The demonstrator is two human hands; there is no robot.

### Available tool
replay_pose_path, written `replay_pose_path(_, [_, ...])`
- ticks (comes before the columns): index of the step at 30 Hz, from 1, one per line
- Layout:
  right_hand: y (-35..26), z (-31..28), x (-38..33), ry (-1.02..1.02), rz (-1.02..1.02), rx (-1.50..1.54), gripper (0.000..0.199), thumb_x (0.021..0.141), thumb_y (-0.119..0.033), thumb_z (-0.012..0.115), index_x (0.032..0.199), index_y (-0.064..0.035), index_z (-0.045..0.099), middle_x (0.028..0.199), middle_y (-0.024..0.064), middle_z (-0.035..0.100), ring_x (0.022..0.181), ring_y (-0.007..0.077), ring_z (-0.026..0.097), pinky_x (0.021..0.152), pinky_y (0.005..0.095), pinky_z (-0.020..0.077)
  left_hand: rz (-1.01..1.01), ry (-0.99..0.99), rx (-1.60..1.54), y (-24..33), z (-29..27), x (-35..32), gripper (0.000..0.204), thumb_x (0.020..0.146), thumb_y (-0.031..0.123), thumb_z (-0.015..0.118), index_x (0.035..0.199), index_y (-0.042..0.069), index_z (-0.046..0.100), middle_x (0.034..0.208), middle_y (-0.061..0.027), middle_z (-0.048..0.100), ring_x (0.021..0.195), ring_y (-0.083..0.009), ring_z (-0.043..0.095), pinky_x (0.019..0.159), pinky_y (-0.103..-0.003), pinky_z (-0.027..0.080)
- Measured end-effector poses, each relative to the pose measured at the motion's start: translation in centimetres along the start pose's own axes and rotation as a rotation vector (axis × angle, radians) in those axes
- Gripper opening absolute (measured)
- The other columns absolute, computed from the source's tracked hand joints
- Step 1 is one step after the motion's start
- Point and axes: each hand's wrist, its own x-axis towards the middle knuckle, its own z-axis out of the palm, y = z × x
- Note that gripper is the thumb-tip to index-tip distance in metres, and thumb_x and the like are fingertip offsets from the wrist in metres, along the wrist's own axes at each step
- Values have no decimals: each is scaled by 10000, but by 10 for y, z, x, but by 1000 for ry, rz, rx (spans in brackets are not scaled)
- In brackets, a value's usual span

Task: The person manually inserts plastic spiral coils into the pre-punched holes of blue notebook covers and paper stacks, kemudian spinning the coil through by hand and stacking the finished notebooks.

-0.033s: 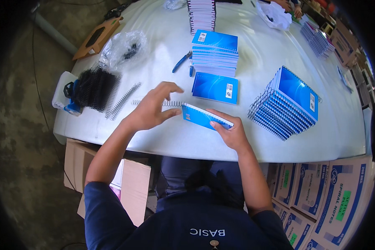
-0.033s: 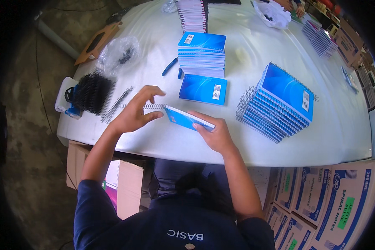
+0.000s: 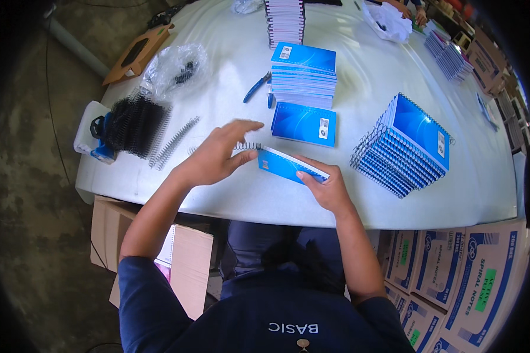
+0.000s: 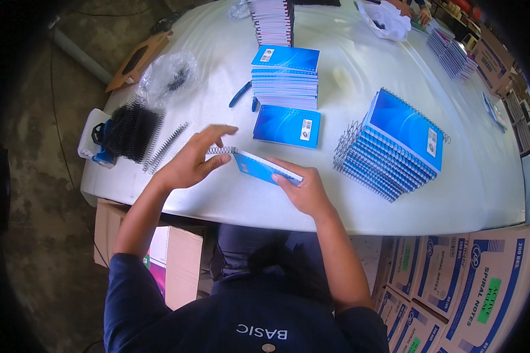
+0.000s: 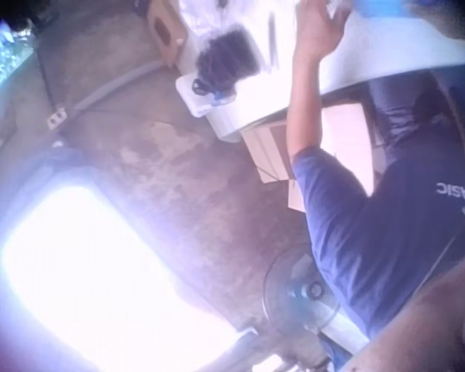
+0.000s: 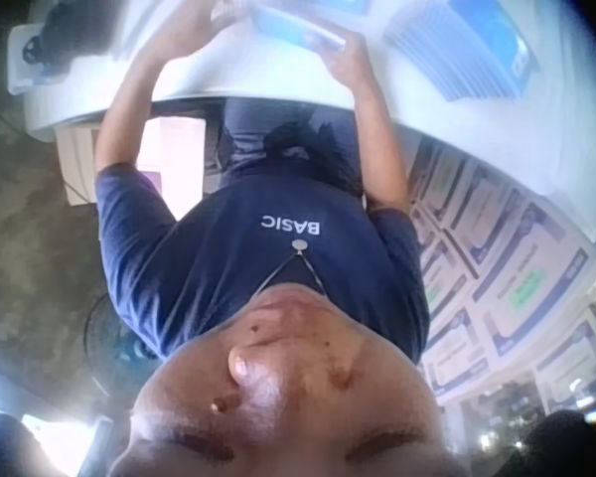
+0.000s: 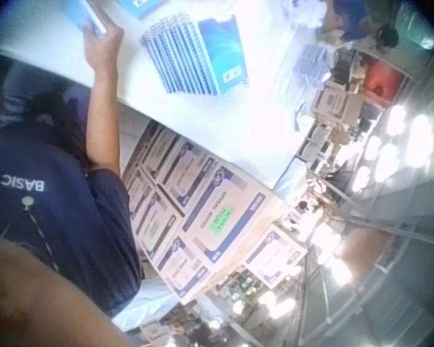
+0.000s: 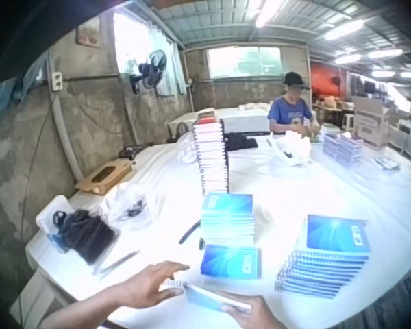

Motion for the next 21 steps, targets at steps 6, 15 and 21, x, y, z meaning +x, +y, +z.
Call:
replay_pose_path(6, [-3,-2,-2,-26,24,-103,270,846,-23,608,1115,-17,633,984,120,689,847,96,601,781,247,474,74,-126,402,29,-7,8,191,801,115,647,970,40,600,1034,-119,602,965,-292,556,872,-394,410])
replay_pose_path(15, [-5,10,-10,-39,-114,-134,262,836,-10,608,1094,-33,648,1041,128,676,909,194,654,820,277,485,153,-101,551,29,5,-10,215,729,139,693,905,81,583,897,-53,579,881,-235,539,779,-344,393])
replay_pose_path(21, [-13,29,-31,14,-117,-165,288,825,13,606,1105,-43,645,1021,154,670,917,249,663,794,291,500,53,-100,685,42,2,-16,559,732,374,705,1179,81,542,1185,-136,522,1084,-331,475,955,-443,327])
